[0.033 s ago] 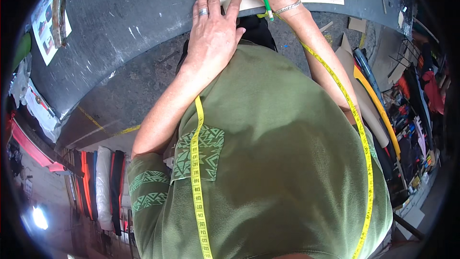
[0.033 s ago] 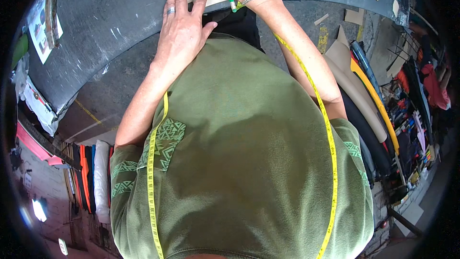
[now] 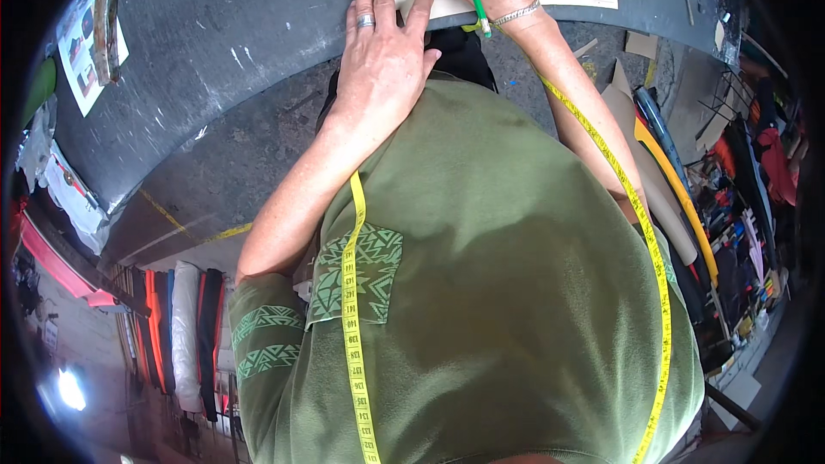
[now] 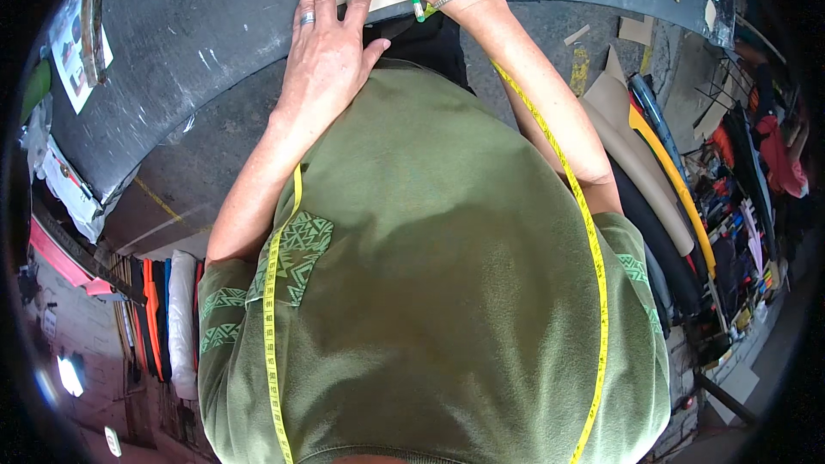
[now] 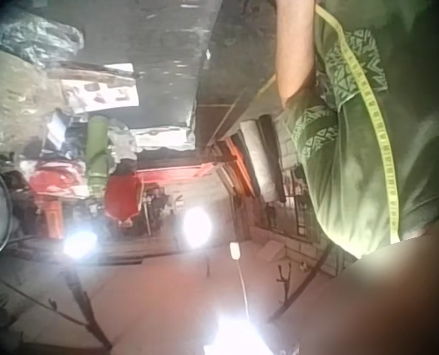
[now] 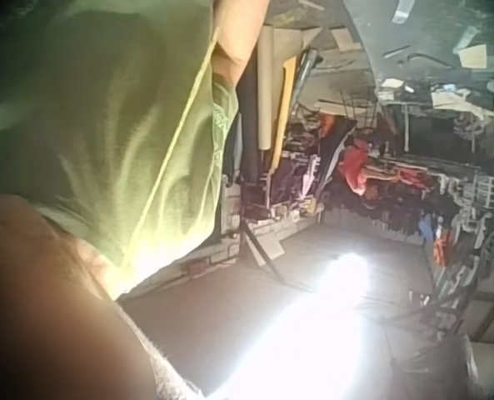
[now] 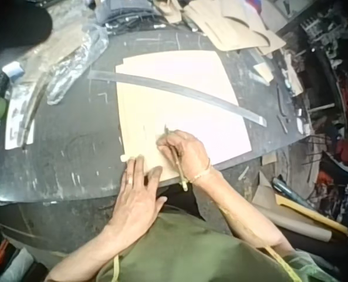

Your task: The recorder uses a tape measure, metal ruler, and pencil to measure and mark dimensions on cardboard patterns in a manufacturing workshop.

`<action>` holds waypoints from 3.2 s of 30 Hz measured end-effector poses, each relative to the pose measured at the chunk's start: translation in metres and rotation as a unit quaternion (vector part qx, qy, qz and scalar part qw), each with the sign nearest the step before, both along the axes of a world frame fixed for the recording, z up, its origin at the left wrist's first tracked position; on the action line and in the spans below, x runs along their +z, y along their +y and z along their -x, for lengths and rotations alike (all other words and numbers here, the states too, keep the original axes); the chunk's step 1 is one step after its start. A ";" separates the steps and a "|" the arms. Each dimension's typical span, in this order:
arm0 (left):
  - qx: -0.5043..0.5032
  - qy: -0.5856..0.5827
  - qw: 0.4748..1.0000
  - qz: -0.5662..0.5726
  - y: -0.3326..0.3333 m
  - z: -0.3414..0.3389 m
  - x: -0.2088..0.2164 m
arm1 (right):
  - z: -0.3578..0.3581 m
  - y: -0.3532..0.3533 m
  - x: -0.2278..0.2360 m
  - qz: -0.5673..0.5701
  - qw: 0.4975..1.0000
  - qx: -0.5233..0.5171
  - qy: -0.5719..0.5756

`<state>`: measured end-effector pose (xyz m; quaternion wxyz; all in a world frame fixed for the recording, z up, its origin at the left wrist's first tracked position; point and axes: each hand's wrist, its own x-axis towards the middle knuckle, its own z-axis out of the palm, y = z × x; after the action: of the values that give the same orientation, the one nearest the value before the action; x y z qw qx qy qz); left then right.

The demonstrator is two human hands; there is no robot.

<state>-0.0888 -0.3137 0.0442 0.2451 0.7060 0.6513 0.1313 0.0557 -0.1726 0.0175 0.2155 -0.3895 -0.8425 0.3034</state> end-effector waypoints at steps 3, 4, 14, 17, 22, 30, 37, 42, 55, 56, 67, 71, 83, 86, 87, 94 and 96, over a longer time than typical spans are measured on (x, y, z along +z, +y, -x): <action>0.000 0.006 1.000 0.002 0.000 0.000 0.000 | 0.001 -0.001 -0.001 -0.015 1.000 -0.008 0.001; 0.007 0.009 1.000 0.006 -0.001 -0.001 0.001 | 0.002 -0.002 -0.001 -0.020 1.000 -0.011 0.003; 0.020 -0.014 1.000 0.005 -0.003 -0.001 -0.002 | 0.004 -0.006 -0.007 -0.012 0.995 -0.012 0.094; 0.017 0.002 1.000 0.004 -0.003 -0.002 -0.001 | 0.004 -0.006 -0.007 -0.013 0.995 -0.019 0.101; 0.015 0.004 1.000 0.000 -0.001 -0.002 -0.002 | 0.004 -0.004 -0.004 -0.042 0.999 -0.007 0.006; 0.018 0.012 1.000 0.002 -0.002 -0.002 -0.003 | 0.005 -0.006 -0.007 -0.029 0.998 -0.016 0.046; 0.018 0.008 1.000 0.011 -0.002 -0.002 -0.004 | 0.007 -0.006 -0.004 -0.050 0.998 -0.020 0.014; 0.012 0.012 1.000 0.011 -0.001 -0.001 -0.004 | 0.006 -0.005 -0.007 -0.049 0.998 -0.023 0.017; 0.006 0.014 1.000 0.015 -0.001 -0.001 -0.003 | 0.006 -0.006 -0.008 -0.046 0.998 -0.018 0.029; 0.006 0.010 1.000 0.015 -0.001 0.000 -0.003 | 0.006 -0.006 -0.008 -0.045 0.998 -0.018 0.030; 0.019 -0.013 0.999 0.024 -0.003 -0.001 -0.006 | 0.008 -0.005 -0.003 -0.048 0.999 -0.015 0.017; 0.021 -0.017 0.999 0.019 -0.003 -0.002 -0.006 | 0.007 -0.006 -0.005 0.014 0.995 -0.027 0.097; 0.021 -0.016 0.999 0.017 -0.003 -0.002 -0.008 | 0.008 -0.006 -0.005 -0.052 0.998 -0.020 0.017; 0.019 -0.014 1.000 0.016 -0.003 -0.002 -0.008 | 0.007 -0.006 -0.005 0.019 0.996 -0.029 0.085; 0.019 -0.014 1.000 0.016 -0.003 -0.002 -0.008 | 0.008 -0.006 -0.005 -0.014 0.998 -0.026 0.051; 0.008 0.030 0.999 0.016 0.000 -0.002 -0.003 | 0.005 -0.004 -0.003 -0.027 1.000 -0.009 0.013; 0.012 0.044 0.999 0.022 0.001 -0.003 -0.002 | 0.010 -0.005 0.022 0.044 0.993 -0.032 0.103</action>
<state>-0.0859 -0.3130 0.0425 0.2299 0.6975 0.6728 0.0889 0.0454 -0.1772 0.0396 0.2936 -0.3924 -0.7887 0.3711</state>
